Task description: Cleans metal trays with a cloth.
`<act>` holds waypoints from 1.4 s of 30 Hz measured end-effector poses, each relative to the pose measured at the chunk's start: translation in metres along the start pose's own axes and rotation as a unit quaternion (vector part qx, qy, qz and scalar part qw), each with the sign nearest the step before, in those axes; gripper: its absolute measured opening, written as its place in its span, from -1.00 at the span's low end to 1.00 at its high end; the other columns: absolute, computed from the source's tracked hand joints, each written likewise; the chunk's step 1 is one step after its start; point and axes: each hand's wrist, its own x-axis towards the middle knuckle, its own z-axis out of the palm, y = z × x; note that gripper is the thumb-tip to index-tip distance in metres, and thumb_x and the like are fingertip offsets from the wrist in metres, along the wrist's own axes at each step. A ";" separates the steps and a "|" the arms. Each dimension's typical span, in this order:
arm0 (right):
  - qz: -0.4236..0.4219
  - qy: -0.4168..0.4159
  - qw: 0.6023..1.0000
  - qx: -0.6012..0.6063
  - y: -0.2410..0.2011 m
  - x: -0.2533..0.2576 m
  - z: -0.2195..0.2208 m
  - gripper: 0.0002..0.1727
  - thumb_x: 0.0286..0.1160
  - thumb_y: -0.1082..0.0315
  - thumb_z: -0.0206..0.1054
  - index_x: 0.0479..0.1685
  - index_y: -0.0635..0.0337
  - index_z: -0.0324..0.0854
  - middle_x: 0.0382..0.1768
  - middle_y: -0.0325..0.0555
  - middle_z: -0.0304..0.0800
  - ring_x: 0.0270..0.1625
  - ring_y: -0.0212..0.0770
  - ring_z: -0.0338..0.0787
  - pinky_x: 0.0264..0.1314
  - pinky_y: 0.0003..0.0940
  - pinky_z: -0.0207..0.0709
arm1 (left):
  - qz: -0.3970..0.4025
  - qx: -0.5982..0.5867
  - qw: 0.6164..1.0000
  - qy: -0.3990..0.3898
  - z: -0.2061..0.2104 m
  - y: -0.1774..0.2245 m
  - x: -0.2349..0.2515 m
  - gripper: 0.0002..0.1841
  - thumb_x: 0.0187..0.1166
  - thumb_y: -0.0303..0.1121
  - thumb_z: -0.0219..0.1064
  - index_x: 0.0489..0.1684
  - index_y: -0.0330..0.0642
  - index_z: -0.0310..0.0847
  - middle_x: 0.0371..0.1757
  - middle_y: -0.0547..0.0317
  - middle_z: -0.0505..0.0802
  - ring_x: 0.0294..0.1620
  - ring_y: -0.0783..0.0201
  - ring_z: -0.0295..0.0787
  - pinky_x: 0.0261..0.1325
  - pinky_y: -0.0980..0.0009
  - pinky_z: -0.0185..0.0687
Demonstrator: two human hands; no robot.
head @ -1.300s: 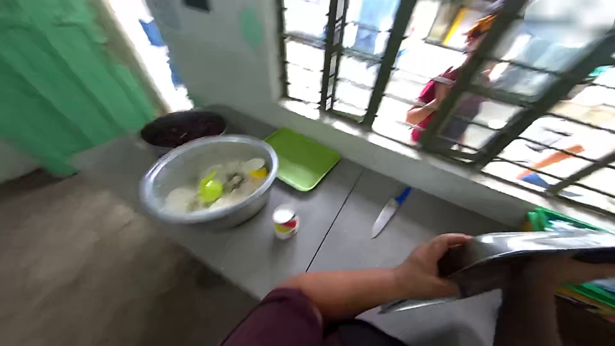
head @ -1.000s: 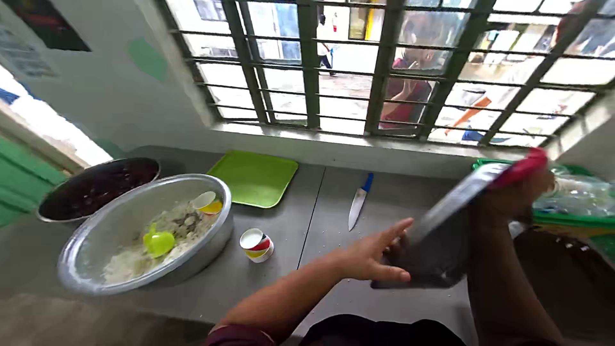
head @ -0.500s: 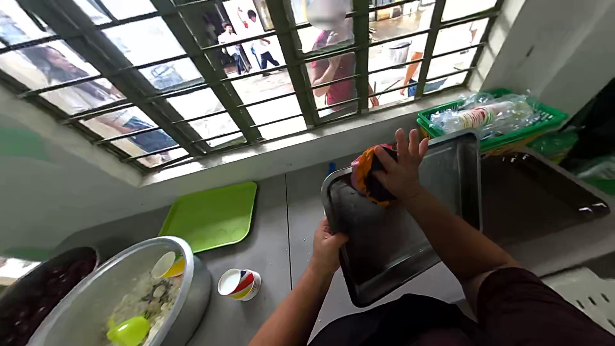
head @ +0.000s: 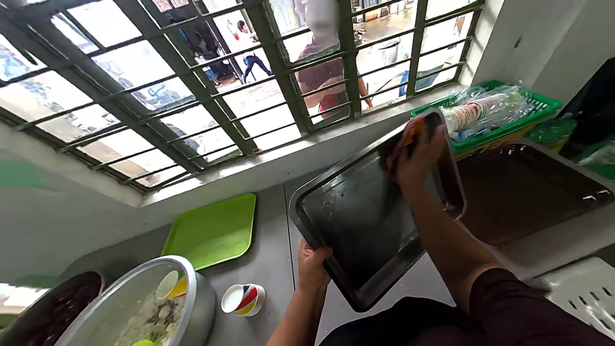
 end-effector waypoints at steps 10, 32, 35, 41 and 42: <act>-0.310 -0.102 0.942 0.072 0.000 -0.028 0.022 -0.53 0.75 0.23 0.03 0.45 0.22 0.64 0.51 0.22 0.64 0.53 0.33 0.62 0.34 0.40 0.49 | 0.019 0.011 1.000 0.007 -0.017 0.007 -0.002 -0.56 0.06 -0.79 0.19 -0.04 -0.20 0.52 -0.26 0.17 0.94 -0.21 0.34 0.93 -0.10 0.33 0.89; 0.019 -0.510 0.859 -0.038 0.093 -0.182 -0.035 -0.16 0.65 -0.23 0.13 0.77 0.18 0.32 0.71 0.41 0.28 0.76 0.50 0.20 0.71 0.52 0.03 | 0.025 0.142 0.982 0.121 -0.015 -0.033 0.021 -0.51 0.13 -0.77 0.12 0.13 -0.27 0.42 -0.19 0.22 0.85 -0.19 0.39 0.85 -0.10 0.36 0.84; -0.086 -0.588 0.801 0.068 0.042 -0.228 -0.050 -0.15 0.59 -0.30 0.14 0.66 0.19 0.45 0.64 0.33 0.43 0.70 0.39 0.37 0.72 0.45 0.05 | -0.008 0.171 0.971 0.170 -0.026 -0.054 0.029 -0.53 0.17 -0.77 0.11 0.14 -0.30 0.39 -0.16 0.15 0.76 -0.19 0.38 0.77 -0.09 0.36 0.77; -0.326 -0.545 0.745 0.201 0.034 -0.236 -0.051 -0.36 0.22 0.13 0.65 0.36 0.16 0.69 0.21 0.21 0.81 0.34 0.33 0.73 0.53 0.50 0.30 | -0.096 0.184 0.932 0.297 -0.048 -0.073 0.058 -0.36 0.31 -0.76 0.15 0.52 -0.29 0.29 0.12 -0.11 0.66 -0.06 0.15 0.70 -0.08 0.15 0.72; -0.322 -0.562 0.741 0.173 0.035 -0.225 -0.048 -0.54 0.32 0.39 0.53 0.29 0.16 0.71 0.13 0.23 0.83 0.31 0.33 0.75 0.53 0.47 0.32 | -0.110 0.174 0.931 0.302 -0.051 -0.077 0.063 -0.32 0.37 -0.74 0.15 0.60 -0.23 0.21 0.22 -0.13 0.63 0.01 0.11 0.70 -0.04 0.11 0.72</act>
